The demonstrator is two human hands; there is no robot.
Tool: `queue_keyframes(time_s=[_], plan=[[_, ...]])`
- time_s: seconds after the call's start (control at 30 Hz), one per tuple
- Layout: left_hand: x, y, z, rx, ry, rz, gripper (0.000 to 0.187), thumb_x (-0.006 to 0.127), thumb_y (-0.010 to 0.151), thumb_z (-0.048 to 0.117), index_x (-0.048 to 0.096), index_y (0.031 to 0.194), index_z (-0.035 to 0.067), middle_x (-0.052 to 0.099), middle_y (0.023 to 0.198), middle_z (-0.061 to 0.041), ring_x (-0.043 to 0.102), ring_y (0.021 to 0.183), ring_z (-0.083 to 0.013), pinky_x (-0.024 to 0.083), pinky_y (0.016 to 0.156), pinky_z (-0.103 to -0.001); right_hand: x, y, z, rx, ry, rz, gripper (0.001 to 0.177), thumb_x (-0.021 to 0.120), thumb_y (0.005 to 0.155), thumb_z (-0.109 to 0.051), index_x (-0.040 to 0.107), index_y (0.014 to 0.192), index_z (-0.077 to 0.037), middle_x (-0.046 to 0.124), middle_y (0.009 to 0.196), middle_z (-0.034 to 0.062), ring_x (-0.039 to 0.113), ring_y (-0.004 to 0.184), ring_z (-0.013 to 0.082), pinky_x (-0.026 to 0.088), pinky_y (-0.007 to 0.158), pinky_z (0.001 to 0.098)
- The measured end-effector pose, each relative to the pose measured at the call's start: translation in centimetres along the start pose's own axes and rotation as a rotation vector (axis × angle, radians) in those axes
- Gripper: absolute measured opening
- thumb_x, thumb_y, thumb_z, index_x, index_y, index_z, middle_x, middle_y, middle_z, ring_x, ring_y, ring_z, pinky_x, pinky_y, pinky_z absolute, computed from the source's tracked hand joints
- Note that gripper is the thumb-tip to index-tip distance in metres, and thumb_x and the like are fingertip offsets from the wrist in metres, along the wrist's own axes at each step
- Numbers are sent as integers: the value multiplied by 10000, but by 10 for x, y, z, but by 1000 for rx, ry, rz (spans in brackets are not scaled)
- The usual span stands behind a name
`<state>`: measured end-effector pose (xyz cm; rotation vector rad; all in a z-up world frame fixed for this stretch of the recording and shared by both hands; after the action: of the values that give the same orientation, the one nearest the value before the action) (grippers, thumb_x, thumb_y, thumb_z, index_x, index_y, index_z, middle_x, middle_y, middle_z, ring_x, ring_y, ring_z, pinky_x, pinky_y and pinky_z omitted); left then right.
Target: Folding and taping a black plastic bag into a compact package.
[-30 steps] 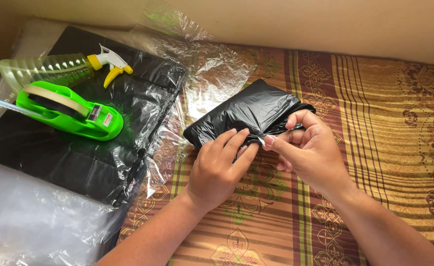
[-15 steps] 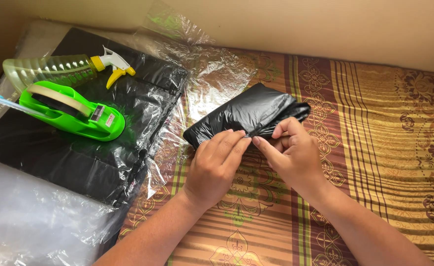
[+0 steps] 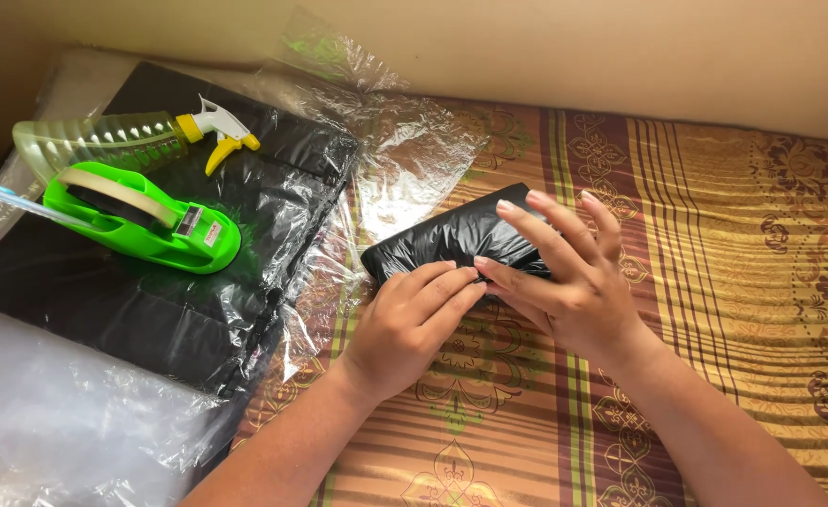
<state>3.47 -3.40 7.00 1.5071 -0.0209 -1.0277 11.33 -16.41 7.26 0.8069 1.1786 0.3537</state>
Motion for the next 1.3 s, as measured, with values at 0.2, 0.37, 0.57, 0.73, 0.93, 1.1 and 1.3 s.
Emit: queue_keyframes(time_s=[0.2,0.37,0.57,0.73,0.93,1.1,1.3], plan=[[4,-2,-8,-104,-93,-164,332,654,904,79,690,1233,45,689,1294,-68,643,1215,-237,504,1002,-365,2,-4,-4,77,-145,-265,464,771,925,-495,695,1358,-346,514,1560,105,396,1460,348,33,1161,737],[6,-3,-18,-110,-213,-146,290,645,926,34,697,1210,50,713,1266,-77,664,1195,-235,525,1035,-362,4,-12,41,85,-362,-406,962,536,762,-971,580,1460,-311,445,1634,83,303,1533,315,-42,1250,654],[4,-16,-62,-298,-413,60,582,791,898,102,460,1368,9,655,1324,-191,684,1220,-279,580,1103,-328,-3,-24,82,208,371,-331,1294,975,459,-469,381,1539,-75,406,1618,187,382,1509,374,332,1278,516],[-11,-16,-78,-560,-310,60,717,818,829,297,498,1383,-28,695,1272,-170,689,1158,-287,550,1001,-374,38,-48,88,624,766,-421,1344,1000,378,-80,358,1555,-181,561,1509,118,582,1332,296,436,1180,453],[5,-18,-84,-625,-221,-332,1136,932,578,500,392,1457,25,618,1349,-188,672,1128,-336,542,923,-413,25,-41,89,636,826,-254,601,866,698,-1,599,1235,-45,709,1255,99,712,1032,186,564,891,293],[33,-50,-99,-1119,-584,-365,906,552,869,706,388,1494,72,766,789,-170,721,693,-320,527,704,-441,-1,-50,92,1139,894,-473,555,760,845,-79,562,1363,-83,719,882,153,647,751,210,605,682,375],[-1,-6,-63,-569,-90,-64,551,510,1013,427,578,1317,-27,568,1422,-232,516,1334,-394,389,1104,-478,-34,-24,80,883,228,-749,927,633,877,-465,234,1582,-15,322,1601,264,376,1427,400,400,1105,531]])
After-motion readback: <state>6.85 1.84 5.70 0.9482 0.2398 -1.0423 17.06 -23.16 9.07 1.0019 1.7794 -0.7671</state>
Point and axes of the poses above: each hand's wrist, its own y-axis towards the middle knuckle, its own x-axis out of the palm, z = x × y, the point moved 8 cm from there along y, towards the middle knuckle
